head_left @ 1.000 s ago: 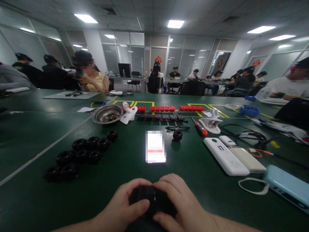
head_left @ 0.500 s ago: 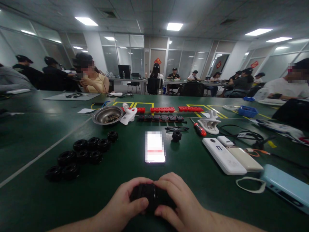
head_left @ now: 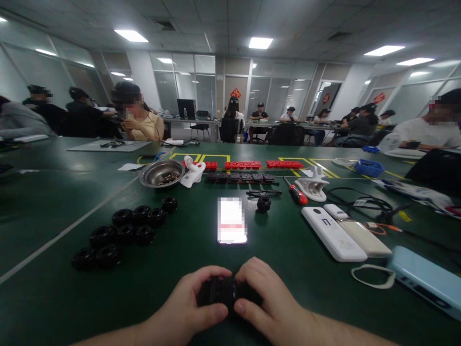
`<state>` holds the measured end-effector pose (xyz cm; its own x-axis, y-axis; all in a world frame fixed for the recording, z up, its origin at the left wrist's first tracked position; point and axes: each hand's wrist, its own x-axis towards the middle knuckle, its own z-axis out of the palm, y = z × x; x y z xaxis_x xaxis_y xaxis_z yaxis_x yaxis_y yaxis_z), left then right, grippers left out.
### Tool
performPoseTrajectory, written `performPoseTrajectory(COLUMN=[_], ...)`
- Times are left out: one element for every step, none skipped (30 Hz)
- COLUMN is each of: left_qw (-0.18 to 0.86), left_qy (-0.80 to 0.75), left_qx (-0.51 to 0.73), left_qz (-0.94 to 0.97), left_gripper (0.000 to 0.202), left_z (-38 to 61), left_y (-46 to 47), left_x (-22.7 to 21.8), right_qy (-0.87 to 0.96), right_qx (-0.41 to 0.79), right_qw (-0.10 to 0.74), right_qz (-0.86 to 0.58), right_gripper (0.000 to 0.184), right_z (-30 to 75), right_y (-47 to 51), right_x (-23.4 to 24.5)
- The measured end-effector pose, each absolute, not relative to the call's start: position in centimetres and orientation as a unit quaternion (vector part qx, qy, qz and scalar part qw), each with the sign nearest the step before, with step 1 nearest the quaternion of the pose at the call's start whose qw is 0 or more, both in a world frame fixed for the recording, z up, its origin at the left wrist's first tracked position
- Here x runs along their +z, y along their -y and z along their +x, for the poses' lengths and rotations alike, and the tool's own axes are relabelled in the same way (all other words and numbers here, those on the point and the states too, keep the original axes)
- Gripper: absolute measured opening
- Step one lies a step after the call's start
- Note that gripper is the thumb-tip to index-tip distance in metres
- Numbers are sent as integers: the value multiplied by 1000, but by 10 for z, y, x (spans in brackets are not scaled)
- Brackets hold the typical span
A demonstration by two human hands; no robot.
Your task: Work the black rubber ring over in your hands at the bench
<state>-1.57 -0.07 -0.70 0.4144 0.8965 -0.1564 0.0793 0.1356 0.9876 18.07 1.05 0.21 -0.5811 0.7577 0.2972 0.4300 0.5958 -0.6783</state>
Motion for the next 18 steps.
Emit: performPoseTrajectory(left_qw=[623,627,630,630,628,625,619,613,610,611,614,619,624,626,627,626,625,626], left_qy=[-426,-422,-420,-418,-418,-421,-427,-435,-442,-445,-446,-445,-442,-440,-437,-435,-431,-427], left_qx=[331,333,335,337,336,336,335,334,334,334,334,334,333,334,333,331,329,327], left_qz=[567,563,561,561,563,565,568,568,567,563,559,554,552,550,552,557,562,565], left_gripper=[50,51,53,53,53,52,50,48,47,45,45,45,45,45,46,46,47,49], left_z=[-16,-16,-16,-16,-16,-15,-15,-15,-15,-15,-15,-15,-15,-15,-15,-15,-16,-16], left_y=[0,0,0,-1,-1,-1,-1,-1,-1,-1,-1,0,0,0,0,0,0,0], left_x=[-7,-8,-8,-8,-7,-7,-6,-5,-4,-4,-3,-4,-4,-5,-6,-7,-8,-8], right_qy=[847,850,853,857,862,866,869,872,873,871,866,860,853,847,844,844,846,848], right_qx=[274,268,259,251,243,236,233,231,233,239,246,257,266,273,275,276,275,273], right_qw=[299,304,310,314,316,315,312,309,305,301,299,297,295,292,289,286,284,283], right_qz=[-345,-337,-329,-321,-314,-309,-305,-302,-302,-306,-315,-326,-339,-350,-357,-359,-358,-355], right_gripper=[37,38,38,38,37,37,36,36,35,35,35,34,34,33,34,35,37,39], right_z=[181,181,181,181,181,181,182,182,182,182,182,181,181,181,180,180,180,180], right_y=[-10,-10,-9,-8,-7,-7,-7,-7,-7,-7,-8,-9,-10,-10,-11,-11,-11,-11], right_x=[3,3,4,4,5,6,6,7,8,8,8,9,9,8,8,7,7,6])
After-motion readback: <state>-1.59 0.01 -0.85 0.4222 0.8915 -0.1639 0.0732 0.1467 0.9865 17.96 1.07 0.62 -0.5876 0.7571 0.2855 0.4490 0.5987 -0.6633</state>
